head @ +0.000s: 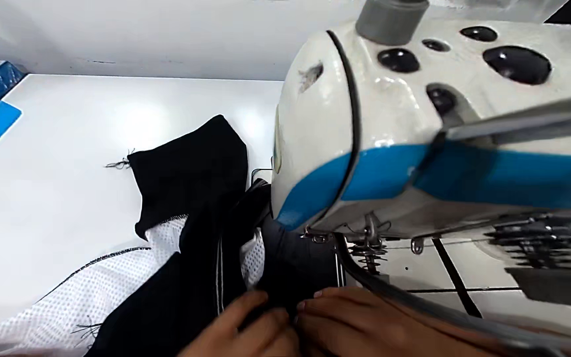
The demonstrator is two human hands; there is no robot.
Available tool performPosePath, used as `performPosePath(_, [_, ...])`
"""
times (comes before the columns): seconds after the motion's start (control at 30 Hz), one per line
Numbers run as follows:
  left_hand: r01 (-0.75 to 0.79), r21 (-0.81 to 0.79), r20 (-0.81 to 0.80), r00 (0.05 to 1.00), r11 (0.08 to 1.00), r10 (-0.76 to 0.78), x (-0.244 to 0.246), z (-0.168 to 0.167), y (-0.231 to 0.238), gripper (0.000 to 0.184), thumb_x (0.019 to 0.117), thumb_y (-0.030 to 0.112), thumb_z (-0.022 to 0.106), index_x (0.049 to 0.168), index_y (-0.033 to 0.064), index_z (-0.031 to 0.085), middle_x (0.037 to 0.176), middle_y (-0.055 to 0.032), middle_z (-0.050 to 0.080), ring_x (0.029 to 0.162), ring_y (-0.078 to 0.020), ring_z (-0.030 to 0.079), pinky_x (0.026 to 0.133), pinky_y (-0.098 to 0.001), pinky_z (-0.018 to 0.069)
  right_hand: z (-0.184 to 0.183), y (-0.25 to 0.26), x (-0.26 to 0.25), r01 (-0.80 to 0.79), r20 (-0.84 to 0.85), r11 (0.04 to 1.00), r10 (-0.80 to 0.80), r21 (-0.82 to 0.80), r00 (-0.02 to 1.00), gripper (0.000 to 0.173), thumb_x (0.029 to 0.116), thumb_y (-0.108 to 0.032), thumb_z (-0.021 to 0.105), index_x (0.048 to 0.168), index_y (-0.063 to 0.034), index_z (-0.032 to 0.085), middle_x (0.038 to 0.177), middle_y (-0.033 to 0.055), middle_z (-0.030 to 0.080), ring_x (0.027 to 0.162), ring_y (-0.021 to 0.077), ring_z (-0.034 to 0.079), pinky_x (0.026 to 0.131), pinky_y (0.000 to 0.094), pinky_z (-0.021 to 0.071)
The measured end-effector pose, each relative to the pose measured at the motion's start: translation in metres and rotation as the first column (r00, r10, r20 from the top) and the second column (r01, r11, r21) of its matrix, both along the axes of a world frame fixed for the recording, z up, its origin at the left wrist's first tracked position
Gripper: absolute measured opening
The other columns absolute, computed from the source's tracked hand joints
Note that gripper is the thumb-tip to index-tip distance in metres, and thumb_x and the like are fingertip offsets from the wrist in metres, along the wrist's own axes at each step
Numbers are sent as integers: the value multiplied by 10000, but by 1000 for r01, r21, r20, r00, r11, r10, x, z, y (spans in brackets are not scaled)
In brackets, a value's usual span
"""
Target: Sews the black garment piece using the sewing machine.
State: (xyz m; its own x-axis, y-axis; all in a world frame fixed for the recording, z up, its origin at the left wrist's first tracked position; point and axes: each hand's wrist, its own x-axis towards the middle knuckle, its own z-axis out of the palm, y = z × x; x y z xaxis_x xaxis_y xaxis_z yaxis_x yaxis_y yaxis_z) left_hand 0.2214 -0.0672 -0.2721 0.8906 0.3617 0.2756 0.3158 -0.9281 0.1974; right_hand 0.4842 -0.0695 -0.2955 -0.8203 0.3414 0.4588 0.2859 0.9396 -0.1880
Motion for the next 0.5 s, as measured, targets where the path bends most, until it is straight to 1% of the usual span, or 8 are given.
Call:
performPosePath(0.07, [-87, 98, 2, 996, 991, 87, -4, 0, 19, 159, 1058, 141, 464, 1120, 81, 598, 1211, -138, 679, 1069, -297, 668, 913, -443, 524, -1, 7, 8, 13, -77, 999, -16, -42, 997, 148, 1031, -77, 557, 1081, -64, 696, 1081, 101, 747, 1064, 223, 722, 944, 337, 588])
performPosePath(0.13, [-75, 220, -83, 992, 973, 95, -10, 3, 29, 237, 1055, 43, 418, 1167, 84, 622, 1353, -88, 656, 926, -257, 661, 773, -394, 498, -3, 11, 12, -4, -116, 995, -8, -98, 993, 129, 1027, -85, 573, 1056, -88, 699, 1091, 75, 751, 1070, 190, 721, 933, 310, 589])
performPosePath(0.2, [64, 193, -227, 974, 979, -19, -12, 12, 21, 253, 1046, 1, 425, 1124, 57, 659, 1346, -97, 666, 801, -242, 645, 693, -386, 477, -5, 11, 12, -81, -110, 985, 64, -153, 992, 149, 1033, -75, 556, 1068, -77, 701, 1123, 83, 744, 1137, 212, 699, 1003, 338, 560])
performPosePath(0.27, [176, 155, -288, 949, 972, -126, -11, 16, 12, 248, 1039, -22, 420, 1058, 6, 665, 1241, -163, 704, 736, -244, 633, 661, -381, 460, -3, 6, 12, -131, -36, 978, 127, -162, 991, 160, 1051, -75, 515, 1104, -68, 666, 1174, 96, 731, 1211, 237, 668, 1077, 370, 512])
performPosePath(0.33, [186, 137, -222, 963, 973, -153, -11, 11, 11, 234, 1035, 33, 424, 1034, 23, 658, 1043, -154, 714, 836, -278, 644, 775, -420, 462, -2, 2, 13, -145, 10, 980, 148, -139, 989, 157, 1056, -73, 501, 1119, -60, 644, 1179, 114, 724, 1227, 258, 659, 1093, 390, 497])
performPosePath(0.4, [131, 51, -165, 979, 990, -121, -9, 4, 18, 279, 1051, 197, 439, 1188, 33, 619, 1088, -154, 699, 1201, -357, 617, 1103, -530, 408, -1, 3, 15, -141, 15, 979, 145, -149, 989, 153, 1056, -77, 501, 1109, -62, 644, 1171, 114, 727, 1222, 258, 663, 1097, 391, 494])
performPosePath(0.43, [120, -9, -145, 982, 993, -120, -8, -1, 25, 434, 1020, 312, 457, 1311, 11, 572, 1150, -179, 688, 1327, -385, 549, 1178, -539, 355, 0, 5, 17, -141, 5, 975, 144, -171, 990, 156, 1054, -77, 505, 1102, -64, 653, 1162, 110, 730, 1215, 254, 665, 1095, 385, 493])
performPosePath(0.5, [89, -21, -154, 984, 996, -92, -8, -6, 31, 713, 947, 497, 503, 1459, 2, 468, 1222, -199, 652, 1317, -395, 548, 1094, -484, 454, 1, 8, 20, -145, -3, 968, 148, -205, 989, 151, 1050, -77, 514, 1099, -60, 656, 1149, 111, 730, 1199, 251, 671, 1086, 384, 499])
